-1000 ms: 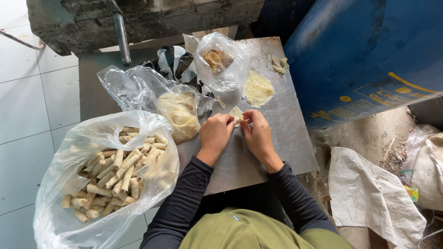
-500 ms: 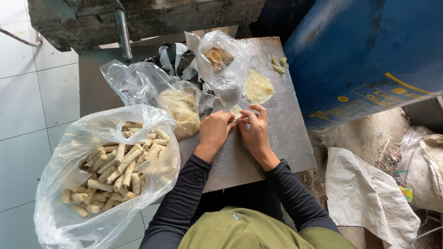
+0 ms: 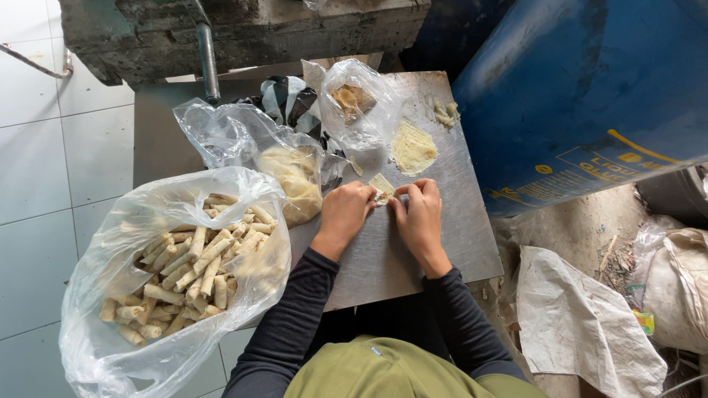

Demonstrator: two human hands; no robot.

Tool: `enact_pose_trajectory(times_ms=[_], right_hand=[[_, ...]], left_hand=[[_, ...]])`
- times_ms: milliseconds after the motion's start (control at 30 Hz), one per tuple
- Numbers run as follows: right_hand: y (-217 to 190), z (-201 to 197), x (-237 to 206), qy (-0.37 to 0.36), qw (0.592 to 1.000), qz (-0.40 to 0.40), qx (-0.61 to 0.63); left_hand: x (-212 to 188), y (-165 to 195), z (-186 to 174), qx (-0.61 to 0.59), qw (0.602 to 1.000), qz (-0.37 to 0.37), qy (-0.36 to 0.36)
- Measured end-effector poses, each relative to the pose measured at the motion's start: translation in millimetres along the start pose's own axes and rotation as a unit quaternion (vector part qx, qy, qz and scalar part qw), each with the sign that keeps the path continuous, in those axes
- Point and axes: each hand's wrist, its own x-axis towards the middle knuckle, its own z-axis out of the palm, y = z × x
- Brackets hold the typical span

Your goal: The person takes thin translucent wrapper sheets, places a scoop of brown filling from a plastic bag onto a wrapper, folds the sides over the filling, and rolls it up by hand. Finished rolled items accumulate in a large plastic bag on the metal table.

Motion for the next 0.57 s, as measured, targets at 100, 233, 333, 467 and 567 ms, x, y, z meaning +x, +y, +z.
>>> enact_pose_trajectory(times_ms=[100,233,333,467,567], right_hand=[[2,5,1,-0.003,1.000,0.009,0.004],[-4,8,3,-0.021,0.998,0.022,0.046],[-12,7,1,-0.034,0.988,0.035,0.148],[-14,8,-2,-0.030,0.993,-0.027,0.114],[-9,13,-5,-0.020,0.994,-0.067,0.084]], left_hand=[[1,1,0,-0.004,1.000,0.002,-0.002],[1,0,-2,-0.005,1.000,0.008,0.002],[1,0,-1,-0.003,1.000,0.011,-0.002],[1,-3,0,-0.006,1.000,0.025,0.009],[2,-5,2,0.004,0.999,0.036,0.010]])
